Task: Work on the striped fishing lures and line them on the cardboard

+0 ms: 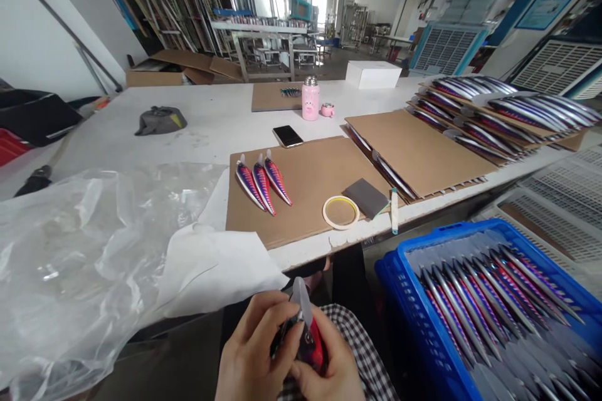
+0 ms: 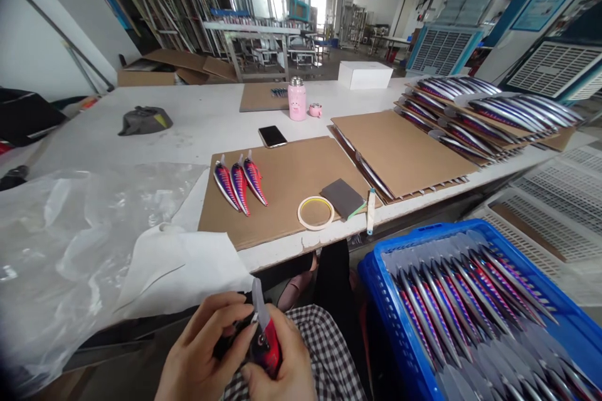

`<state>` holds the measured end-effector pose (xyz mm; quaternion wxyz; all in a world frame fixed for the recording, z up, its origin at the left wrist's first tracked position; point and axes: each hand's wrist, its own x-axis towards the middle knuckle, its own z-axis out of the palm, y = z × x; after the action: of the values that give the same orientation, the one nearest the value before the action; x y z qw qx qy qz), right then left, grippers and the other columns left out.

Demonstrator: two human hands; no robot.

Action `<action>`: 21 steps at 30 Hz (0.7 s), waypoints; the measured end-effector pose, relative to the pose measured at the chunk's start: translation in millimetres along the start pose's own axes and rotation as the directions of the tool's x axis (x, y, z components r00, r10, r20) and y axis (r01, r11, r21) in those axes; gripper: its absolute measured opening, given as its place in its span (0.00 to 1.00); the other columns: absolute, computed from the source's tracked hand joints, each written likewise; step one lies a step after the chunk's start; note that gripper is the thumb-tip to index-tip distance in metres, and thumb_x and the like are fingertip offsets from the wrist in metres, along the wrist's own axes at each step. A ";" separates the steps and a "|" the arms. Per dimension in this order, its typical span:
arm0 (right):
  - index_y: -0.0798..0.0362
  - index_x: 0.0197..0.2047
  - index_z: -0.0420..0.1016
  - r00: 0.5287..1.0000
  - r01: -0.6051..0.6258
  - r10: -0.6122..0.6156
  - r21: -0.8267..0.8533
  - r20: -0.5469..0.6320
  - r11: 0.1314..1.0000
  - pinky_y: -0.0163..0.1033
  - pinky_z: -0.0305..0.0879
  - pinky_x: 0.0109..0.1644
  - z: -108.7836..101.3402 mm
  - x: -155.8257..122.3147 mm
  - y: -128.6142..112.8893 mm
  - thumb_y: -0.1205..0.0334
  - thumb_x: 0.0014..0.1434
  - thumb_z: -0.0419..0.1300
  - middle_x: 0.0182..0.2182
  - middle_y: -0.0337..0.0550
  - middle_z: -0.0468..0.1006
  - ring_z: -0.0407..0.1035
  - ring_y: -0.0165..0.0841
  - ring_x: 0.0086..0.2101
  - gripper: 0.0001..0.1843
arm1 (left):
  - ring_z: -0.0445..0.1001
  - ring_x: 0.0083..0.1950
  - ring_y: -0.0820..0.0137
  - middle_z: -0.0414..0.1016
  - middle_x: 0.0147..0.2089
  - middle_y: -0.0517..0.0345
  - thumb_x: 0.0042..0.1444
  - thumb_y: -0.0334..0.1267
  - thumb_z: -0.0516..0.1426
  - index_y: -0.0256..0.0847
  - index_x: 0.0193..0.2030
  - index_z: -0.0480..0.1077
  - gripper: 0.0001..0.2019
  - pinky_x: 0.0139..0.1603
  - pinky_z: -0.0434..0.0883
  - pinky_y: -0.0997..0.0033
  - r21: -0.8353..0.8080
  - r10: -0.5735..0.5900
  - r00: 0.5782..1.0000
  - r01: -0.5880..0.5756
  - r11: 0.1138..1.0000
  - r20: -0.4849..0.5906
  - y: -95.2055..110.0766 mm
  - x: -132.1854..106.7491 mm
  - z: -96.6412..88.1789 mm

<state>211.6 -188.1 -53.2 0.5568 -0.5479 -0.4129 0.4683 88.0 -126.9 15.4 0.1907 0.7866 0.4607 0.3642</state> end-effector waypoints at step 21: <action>0.48 0.51 0.72 0.965 -0.244 0.229 0.114 0.131 0.963 0.36 0.68 0.41 1.7 11.2 -45.3 0.78 0.38 0.56 0.39 0.35 0.80 0.73 0.35 0.36 0.35 | 0.69 0.31 0.73 0.69 0.34 0.61 0.51 0.36 0.60 0.44 0.36 0.70 0.05 0.30 0.70 0.78 -0.640 -0.347 0.890 0.455 0.619 0.297 -26.6 -5.2 10.7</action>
<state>215.6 -175.1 -8.5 0.5062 -0.5275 -0.3451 0.5886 78.8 -117.6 -10.7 0.5804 0.5573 0.4387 0.4000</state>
